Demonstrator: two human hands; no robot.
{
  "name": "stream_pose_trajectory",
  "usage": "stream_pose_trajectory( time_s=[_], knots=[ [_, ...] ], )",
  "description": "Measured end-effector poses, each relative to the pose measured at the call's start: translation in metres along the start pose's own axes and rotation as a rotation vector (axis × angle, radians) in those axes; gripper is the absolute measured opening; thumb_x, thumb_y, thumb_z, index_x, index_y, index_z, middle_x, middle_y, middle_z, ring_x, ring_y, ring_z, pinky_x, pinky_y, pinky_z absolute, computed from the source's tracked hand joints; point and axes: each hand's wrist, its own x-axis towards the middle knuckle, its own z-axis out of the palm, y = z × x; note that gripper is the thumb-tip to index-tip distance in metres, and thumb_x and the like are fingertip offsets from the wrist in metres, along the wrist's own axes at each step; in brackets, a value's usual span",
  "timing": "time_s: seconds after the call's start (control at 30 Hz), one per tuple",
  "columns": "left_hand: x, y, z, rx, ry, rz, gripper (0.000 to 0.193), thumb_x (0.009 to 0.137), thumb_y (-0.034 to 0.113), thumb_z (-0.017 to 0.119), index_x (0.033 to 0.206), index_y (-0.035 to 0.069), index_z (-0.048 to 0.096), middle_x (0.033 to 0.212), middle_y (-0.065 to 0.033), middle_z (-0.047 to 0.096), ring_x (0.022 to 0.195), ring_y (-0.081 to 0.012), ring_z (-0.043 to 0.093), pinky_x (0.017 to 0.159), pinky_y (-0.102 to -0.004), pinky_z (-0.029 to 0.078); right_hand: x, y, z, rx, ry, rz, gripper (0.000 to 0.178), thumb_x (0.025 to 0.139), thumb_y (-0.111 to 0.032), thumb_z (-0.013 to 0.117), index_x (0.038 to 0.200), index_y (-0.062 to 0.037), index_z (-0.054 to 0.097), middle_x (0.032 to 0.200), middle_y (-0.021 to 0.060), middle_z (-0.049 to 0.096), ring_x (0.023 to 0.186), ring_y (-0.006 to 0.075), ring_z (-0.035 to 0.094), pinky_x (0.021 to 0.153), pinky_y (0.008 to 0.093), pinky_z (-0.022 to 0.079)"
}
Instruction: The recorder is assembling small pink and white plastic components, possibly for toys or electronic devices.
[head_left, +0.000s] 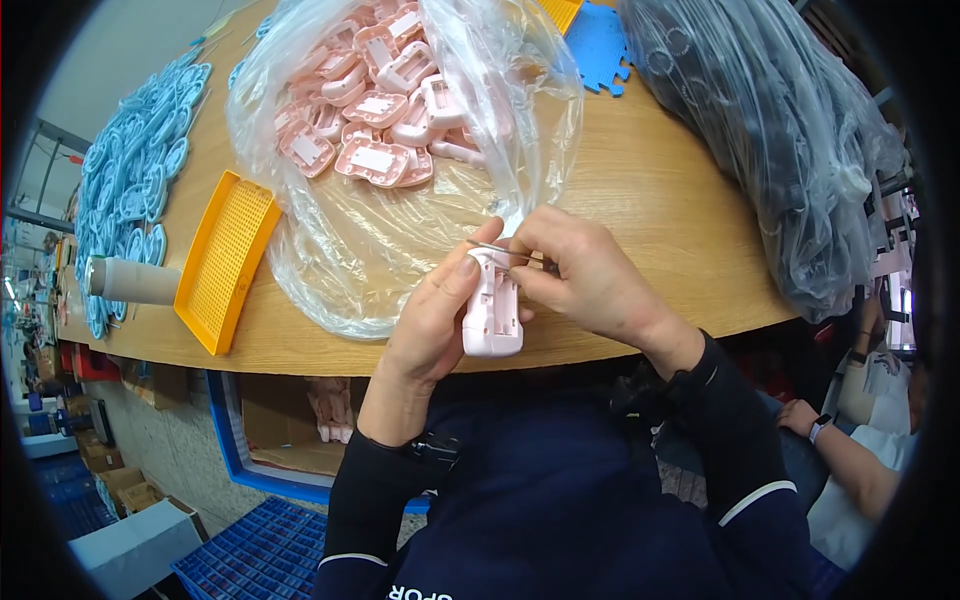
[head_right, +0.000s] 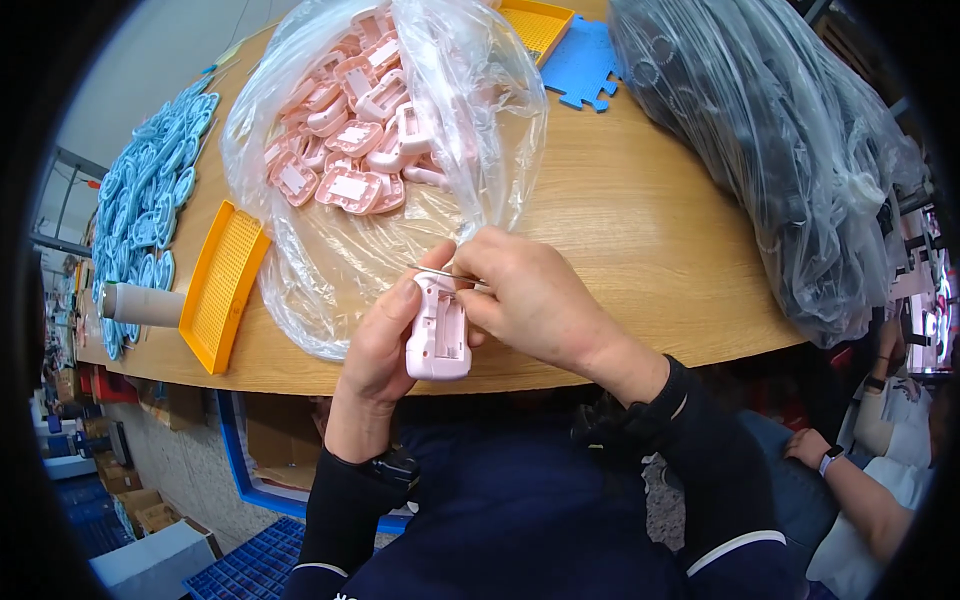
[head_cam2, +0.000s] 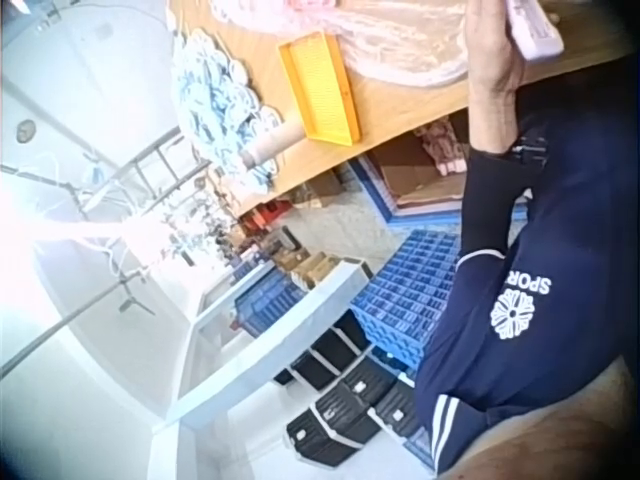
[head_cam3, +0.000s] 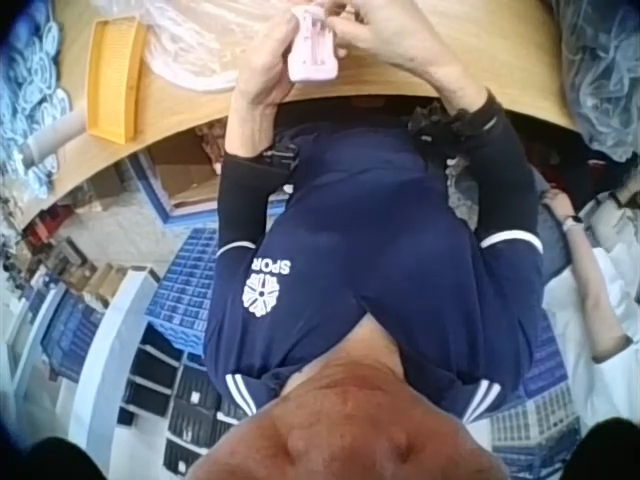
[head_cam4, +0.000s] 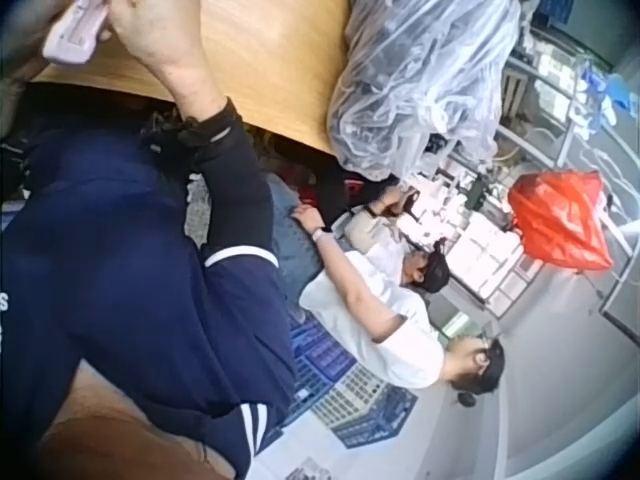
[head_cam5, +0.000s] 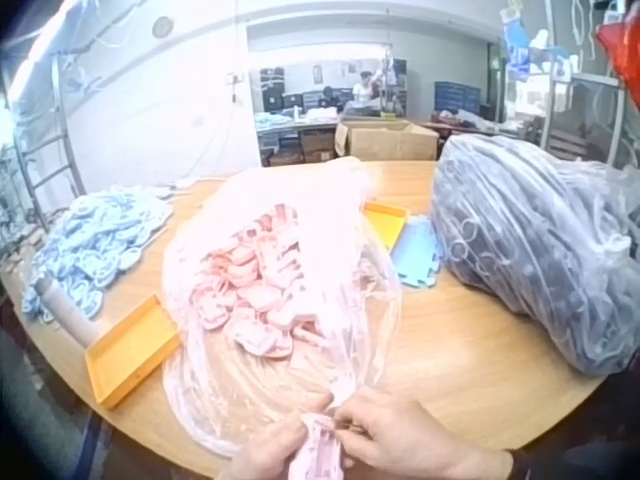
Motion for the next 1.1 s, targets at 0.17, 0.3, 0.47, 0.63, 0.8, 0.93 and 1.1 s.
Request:
stream_pose_trajectory(
  time_s=[0.17,0.3,0.47,0.63,0.8,0.93,1.1],
  knots=[
    [-0.003,0.005,0.004,0.115,0.026,-0.047,0.051,0.099,0.025,0.041,0.141,-0.001,0.028,0.121,-0.0149,0.054,0.095,-0.0229,0.062,0.080,-0.0385,0.056,0.002,-0.002,0.000,-0.221,-0.030,-0.142,0.009,0.079,-0.007,0.062,0.084,-0.0009,0.057,0.080,0.0116,0.057,0.068,0.0240,0.058,0.061,0.0340,0.045],
    [0.000,0.003,0.004,-0.071,0.047,-0.057,0.050,0.099,0.027,0.039,0.139,-0.002,0.031,0.115,-0.0147,0.056,0.090,-0.0232,0.063,0.076,-0.0390,0.057,0.007,0.001,-0.008,-0.048,-0.162,-0.003,0.009,0.078,-0.006,0.062,0.083,-0.0011,0.057,0.081,0.0132,0.058,0.070,0.0292,0.059,0.061,0.0358,0.046],
    [0.006,-0.008,0.000,-0.126,0.073,-0.057,0.049,0.099,0.026,0.039,0.138,-0.003,0.033,0.112,-0.0143,0.057,0.088,-0.0234,0.064,0.074,-0.0390,0.057,0.004,-0.003,-0.003,-0.341,-0.001,-0.159,0.012,0.076,-0.009,0.064,0.086,-0.0037,0.059,0.081,0.0112,0.058,0.069,0.0303,0.060,0.060,0.0376,0.048],
    [0.010,-0.009,0.005,0.009,0.206,0.002,0.047,0.098,0.023,0.041,0.137,-0.003,0.035,0.112,-0.0142,0.058,0.090,-0.0220,0.063,0.075,-0.0357,0.056,-0.002,-0.007,0.009,-0.542,0.034,-0.172,0.015,0.077,-0.010,0.064,0.090,-0.0049,0.059,0.083,0.0099,0.057,0.068,0.0298,0.061,0.058,0.0378,0.049],
    [0.003,0.003,0.002,-0.025,0.052,-0.033,0.047,0.098,0.023,0.044,0.136,-0.003,0.037,0.117,-0.0130,0.056,0.098,-0.0187,0.060,0.080,-0.0329,0.054,-0.001,0.002,0.009,-0.356,0.062,-0.175,0.016,0.076,-0.009,0.065,0.089,-0.0033,0.059,0.082,0.0093,0.056,0.068,0.0282,0.061,0.058,0.0368,0.049],
    [0.007,0.003,0.006,0.010,0.109,-0.011,0.047,0.098,0.024,0.044,0.136,-0.003,0.037,0.118,-0.0141,0.056,0.098,-0.0205,0.061,0.078,-0.0355,0.055,-0.004,0.015,0.012,-0.219,0.145,-0.216,0.013,0.077,-0.010,0.061,0.088,-0.0046,0.059,0.086,0.0083,0.057,0.067,0.0295,0.061,0.058,0.0366,0.051],
    [0.010,0.007,0.009,0.007,0.104,0.017,0.048,0.099,0.026,0.043,0.137,-0.002,0.036,0.124,-0.0158,0.053,0.105,-0.0210,0.058,0.084,-0.0340,0.053,-0.014,0.007,0.014,-0.323,0.248,-0.348,0.021,0.075,-0.008,0.060,0.095,-0.0044,0.061,0.089,0.0067,0.057,0.068,0.0249,0.062,0.057,0.0328,0.051]
  ],
)
